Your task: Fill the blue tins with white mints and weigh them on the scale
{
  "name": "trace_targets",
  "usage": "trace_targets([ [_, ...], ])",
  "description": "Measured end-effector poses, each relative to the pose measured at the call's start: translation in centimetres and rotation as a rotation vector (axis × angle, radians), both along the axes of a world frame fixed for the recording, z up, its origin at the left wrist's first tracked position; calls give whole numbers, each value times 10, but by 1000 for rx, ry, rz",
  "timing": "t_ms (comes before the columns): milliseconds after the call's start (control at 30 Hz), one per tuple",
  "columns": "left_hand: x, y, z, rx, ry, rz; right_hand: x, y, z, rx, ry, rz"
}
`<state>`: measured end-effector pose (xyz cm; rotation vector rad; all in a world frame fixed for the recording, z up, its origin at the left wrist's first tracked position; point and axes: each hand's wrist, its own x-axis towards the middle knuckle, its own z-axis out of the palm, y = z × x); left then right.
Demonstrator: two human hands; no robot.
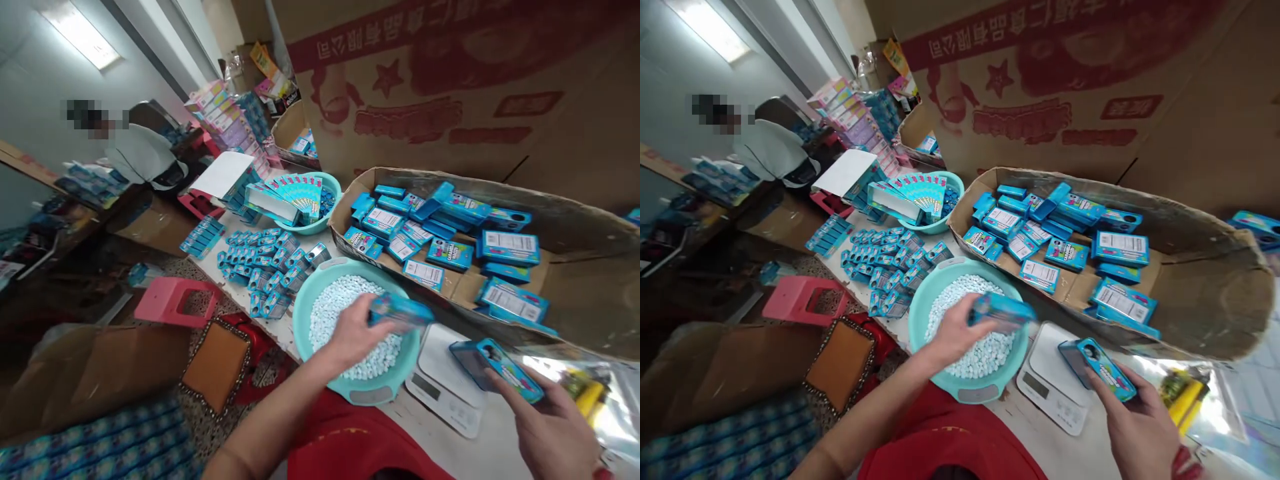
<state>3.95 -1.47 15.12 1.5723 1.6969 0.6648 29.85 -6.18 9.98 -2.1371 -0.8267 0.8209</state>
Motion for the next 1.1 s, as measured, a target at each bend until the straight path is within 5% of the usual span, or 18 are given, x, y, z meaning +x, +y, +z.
trace_targets([
  [133,-113,-17,29,37,295,572,-9,-6,-22,-110,8,78],
  [233,-196,-38,27,-60,593,933,-10,-15,-33,15,17,177],
  [367,-279,-53,-14,-283,669,1052,0,-24,-34,207,100,138],
  [467,-303,-41,-60,-368,536,1140,10,-24,-29,203,114,30],
  [567,-299,-27,-91,-338,404,1121,18,-21,-25,245,135,-26],
  [633,-293,-23,-98,-299,315,1093,19,-22,-24,264,138,-39],
  [733,-287,-25,-89,-221,288,1089,17,-26,-24,247,158,-53],
  [867,-251,-28,-65,35,569,1022,14,-30,-25,223,154,-10],
  [967,-175,-27,-63,236,559,616,10,-27,-28,259,60,137],
  [1100,-54,-28,-87,43,403,-266,-1,-14,-32,272,-172,358],
])
